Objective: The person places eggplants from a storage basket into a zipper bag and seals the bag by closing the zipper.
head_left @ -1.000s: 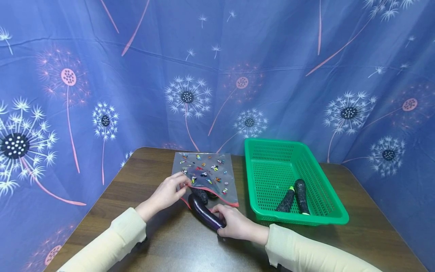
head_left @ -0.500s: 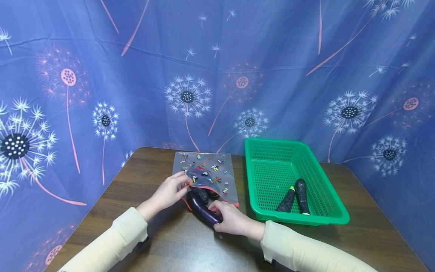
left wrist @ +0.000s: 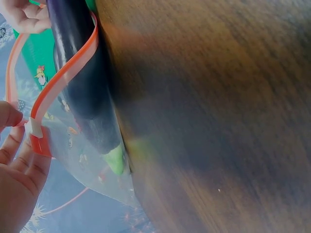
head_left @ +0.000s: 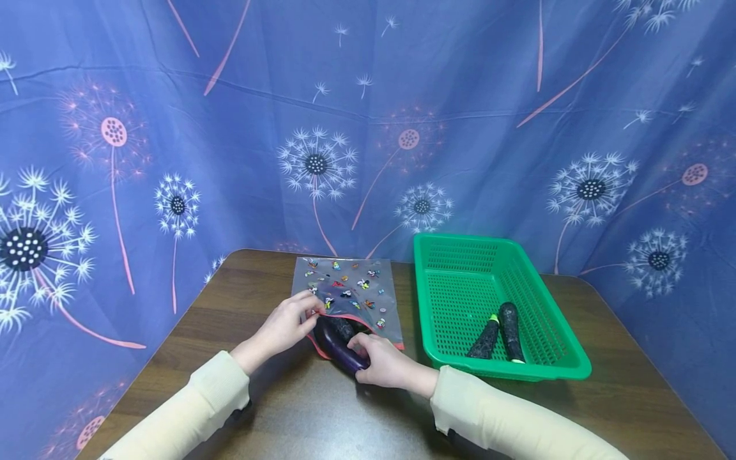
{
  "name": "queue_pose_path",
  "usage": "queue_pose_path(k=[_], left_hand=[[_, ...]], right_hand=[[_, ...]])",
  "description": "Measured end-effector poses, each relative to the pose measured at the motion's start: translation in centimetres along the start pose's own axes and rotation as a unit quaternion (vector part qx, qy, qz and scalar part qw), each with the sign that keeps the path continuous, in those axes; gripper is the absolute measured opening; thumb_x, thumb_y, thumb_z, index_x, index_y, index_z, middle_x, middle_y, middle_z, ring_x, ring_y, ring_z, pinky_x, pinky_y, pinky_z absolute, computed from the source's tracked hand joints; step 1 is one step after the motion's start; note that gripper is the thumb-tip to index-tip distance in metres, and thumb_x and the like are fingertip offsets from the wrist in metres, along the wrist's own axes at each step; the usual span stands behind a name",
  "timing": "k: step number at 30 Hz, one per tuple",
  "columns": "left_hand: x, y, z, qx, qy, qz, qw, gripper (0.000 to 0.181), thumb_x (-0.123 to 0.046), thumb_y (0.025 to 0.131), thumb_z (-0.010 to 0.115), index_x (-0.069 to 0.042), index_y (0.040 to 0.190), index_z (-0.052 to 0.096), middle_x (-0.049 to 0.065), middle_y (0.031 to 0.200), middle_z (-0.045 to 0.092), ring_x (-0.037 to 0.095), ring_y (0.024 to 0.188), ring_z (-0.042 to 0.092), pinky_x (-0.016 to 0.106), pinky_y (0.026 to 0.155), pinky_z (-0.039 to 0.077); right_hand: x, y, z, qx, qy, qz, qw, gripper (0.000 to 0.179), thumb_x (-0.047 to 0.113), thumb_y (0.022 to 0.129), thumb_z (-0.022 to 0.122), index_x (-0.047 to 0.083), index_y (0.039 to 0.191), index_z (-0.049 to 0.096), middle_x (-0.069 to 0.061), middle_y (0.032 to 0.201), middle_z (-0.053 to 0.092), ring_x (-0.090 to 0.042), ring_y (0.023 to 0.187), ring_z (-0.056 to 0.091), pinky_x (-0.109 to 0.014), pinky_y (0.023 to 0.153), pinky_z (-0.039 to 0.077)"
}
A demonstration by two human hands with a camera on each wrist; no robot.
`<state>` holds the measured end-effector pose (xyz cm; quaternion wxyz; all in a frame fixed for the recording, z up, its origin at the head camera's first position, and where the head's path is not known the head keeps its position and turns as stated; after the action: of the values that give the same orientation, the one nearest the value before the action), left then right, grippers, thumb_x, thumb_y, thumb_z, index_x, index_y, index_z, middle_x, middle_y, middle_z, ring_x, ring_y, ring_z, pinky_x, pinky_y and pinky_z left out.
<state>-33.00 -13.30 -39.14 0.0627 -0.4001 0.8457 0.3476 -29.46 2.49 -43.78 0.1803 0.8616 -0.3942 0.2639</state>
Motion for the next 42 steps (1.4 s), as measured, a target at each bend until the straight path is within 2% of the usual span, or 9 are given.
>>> queue_pose_path(k=[10, 21, 27, 32, 42], left_hand=[[-0.1, 0.1, 0.0, 0.002, 0.001, 0.0, 1.0, 0.023, 0.002, 0.078, 0.065, -0.019, 0.089, 0.064, -0.009, 0.086, 0.058, 0.009, 0.072, 0.054, 0.023, 0.062, 0.044], [-0.2, 0.1, -0.1, 0.002, 0.004, 0.001, 1.0, 0.023, 0.002, 0.077, 0.065, -0.018, 0.089, 0.064, -0.009, 0.087, 0.059, 0.008, 0.071, 0.054, 0.022, 0.062, 0.045], [-0.2, 0.1, -0.1, 0.001, 0.004, 0.003, 1.0, 0.023, 0.002, 0.077, 0.065, -0.018, 0.089, 0.064, -0.007, 0.085, 0.058, 0.01, 0.071, 0.055, 0.022, 0.062, 0.044], [-0.1, 0.1, 0.0, 0.001, 0.003, 0.004, 1.0, 0.023, 0.001, 0.077, 0.064, -0.018, 0.089, 0.064, -0.008, 0.085, 0.057, 0.01, 0.071, 0.055, 0.022, 0.062, 0.044], [0.0, 0.0, 0.0, -0.001, 0.002, 0.009, 1.0, 0.023, 0.002, 0.076, 0.064, -0.019, 0.088, 0.064, -0.009, 0.084, 0.057, 0.01, 0.07, 0.055, 0.022, 0.061, 0.044]], right_hand=[[0.1, 0.9, 0.2, -0.004, -0.008, 0.004, 1.0, 0.044, 0.009, 0.069, 0.072, 0.007, 0.11, 0.056, 0.0, 0.081, 0.061, -0.012, 0.081, 0.054, -0.022, 0.07, 0.042], [0.0, 1.5, 0.4, -0.017, -0.042, 0.007, 0.999, 0.044, 0.011, 0.069, 0.07, 0.008, 0.111, 0.056, -0.004, 0.09, 0.061, -0.013, 0.086, 0.055, -0.025, 0.073, 0.045], [-0.3, 1.2, 0.4, -0.013, -0.054, 0.022, 0.9982, 0.045, 0.012, 0.072, 0.07, 0.011, 0.114, 0.054, -0.005, 0.097, 0.056, -0.013, 0.086, 0.053, -0.025, 0.071, 0.045], [-0.2, 0.6, 0.5, -0.01, -0.075, 0.024, 0.9968, 0.046, 0.015, 0.072, 0.071, 0.014, 0.115, 0.054, -0.002, 0.096, 0.053, -0.011, 0.083, 0.05, -0.024, 0.067, 0.045], [0.3, -0.8, 0.2, -0.017, -0.107, -0.005, 0.9941, 0.05, 0.012, 0.069, 0.075, 0.017, 0.114, 0.055, -0.001, 0.097, 0.053, -0.011, 0.08, 0.051, -0.024, 0.064, 0.045]])
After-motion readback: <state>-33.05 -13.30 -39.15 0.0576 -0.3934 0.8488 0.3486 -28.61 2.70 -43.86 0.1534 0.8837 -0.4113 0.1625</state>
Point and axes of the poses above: each hand's wrist, its own y-axis towards the middle knuckle, its own z-axis out of the palm, x = y × z, the point moved 8 cm from there along y, towards the middle knuckle
